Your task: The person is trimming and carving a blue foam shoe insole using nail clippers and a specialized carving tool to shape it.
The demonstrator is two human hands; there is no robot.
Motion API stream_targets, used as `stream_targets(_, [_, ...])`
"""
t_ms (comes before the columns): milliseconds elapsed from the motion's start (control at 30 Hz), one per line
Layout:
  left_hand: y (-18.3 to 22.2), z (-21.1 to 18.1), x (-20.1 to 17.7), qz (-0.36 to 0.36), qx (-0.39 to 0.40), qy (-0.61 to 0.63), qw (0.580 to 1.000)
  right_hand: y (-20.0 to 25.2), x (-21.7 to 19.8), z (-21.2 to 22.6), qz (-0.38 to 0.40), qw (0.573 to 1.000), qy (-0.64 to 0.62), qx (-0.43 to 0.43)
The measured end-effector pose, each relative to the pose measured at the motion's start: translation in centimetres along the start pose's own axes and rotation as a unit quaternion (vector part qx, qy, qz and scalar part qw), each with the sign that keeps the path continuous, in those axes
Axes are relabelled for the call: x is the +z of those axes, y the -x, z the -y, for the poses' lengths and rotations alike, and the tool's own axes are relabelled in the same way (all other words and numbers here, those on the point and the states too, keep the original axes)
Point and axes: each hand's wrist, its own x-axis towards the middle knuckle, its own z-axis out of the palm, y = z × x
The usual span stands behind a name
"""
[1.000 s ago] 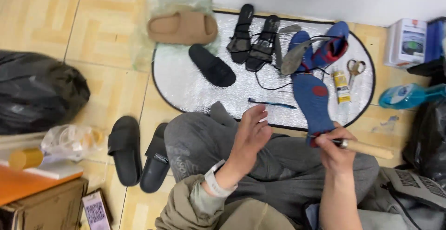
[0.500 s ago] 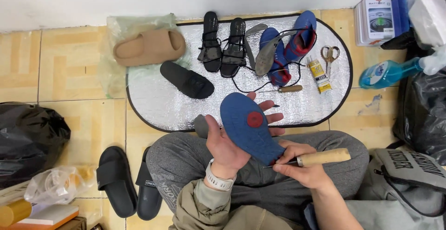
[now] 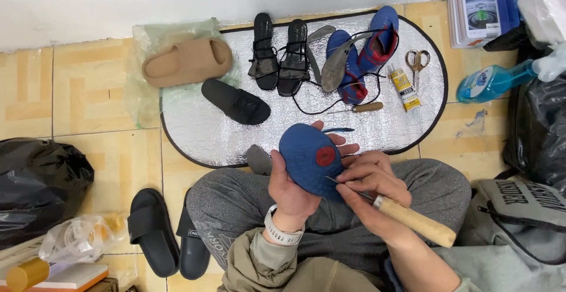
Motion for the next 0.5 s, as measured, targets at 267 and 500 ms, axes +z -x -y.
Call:
stream_targets(267, [-0.2, 1.1, -0.8, -0.032, 0.056, -0.091, 0.994, -0.1, -0.4, -2.0, -0.080, 0.995, -0.024, -0.056])
stream_targets(500, [-0.2, 2.2, -0.9, -0.037, 0.054, -0.072, 0.995, -0.1, -0.1, -0.7, -0.096, 0.993, -0.003, -0.064])
